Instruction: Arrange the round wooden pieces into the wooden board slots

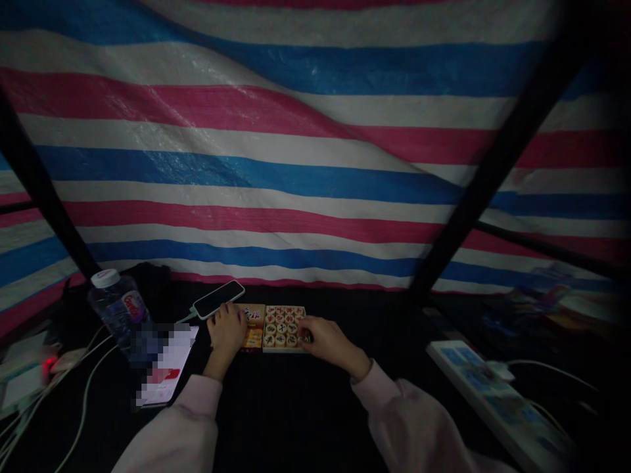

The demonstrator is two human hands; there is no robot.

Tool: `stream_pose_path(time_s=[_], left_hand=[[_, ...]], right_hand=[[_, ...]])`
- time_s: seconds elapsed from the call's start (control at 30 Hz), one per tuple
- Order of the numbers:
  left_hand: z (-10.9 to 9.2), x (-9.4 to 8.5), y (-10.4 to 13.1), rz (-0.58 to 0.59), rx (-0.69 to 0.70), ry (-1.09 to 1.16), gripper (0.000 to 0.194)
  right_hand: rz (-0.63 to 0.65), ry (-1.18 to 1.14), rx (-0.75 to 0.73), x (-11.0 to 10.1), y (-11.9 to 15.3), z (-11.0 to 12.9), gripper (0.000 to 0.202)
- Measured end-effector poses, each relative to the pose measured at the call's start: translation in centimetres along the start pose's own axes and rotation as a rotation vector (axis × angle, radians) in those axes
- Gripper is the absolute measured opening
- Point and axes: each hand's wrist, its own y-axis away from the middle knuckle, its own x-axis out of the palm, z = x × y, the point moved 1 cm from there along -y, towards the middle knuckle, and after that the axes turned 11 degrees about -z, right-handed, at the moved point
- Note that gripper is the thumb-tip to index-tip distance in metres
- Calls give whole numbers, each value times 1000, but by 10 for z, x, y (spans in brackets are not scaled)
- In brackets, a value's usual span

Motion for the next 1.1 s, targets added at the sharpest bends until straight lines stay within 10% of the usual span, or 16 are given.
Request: stream_pose_path(time_s=[1.1], left_hand=[[2,-1,-1,2,-1,31,47]], right_hand=[[254,250,358,0,-33,27,35]])
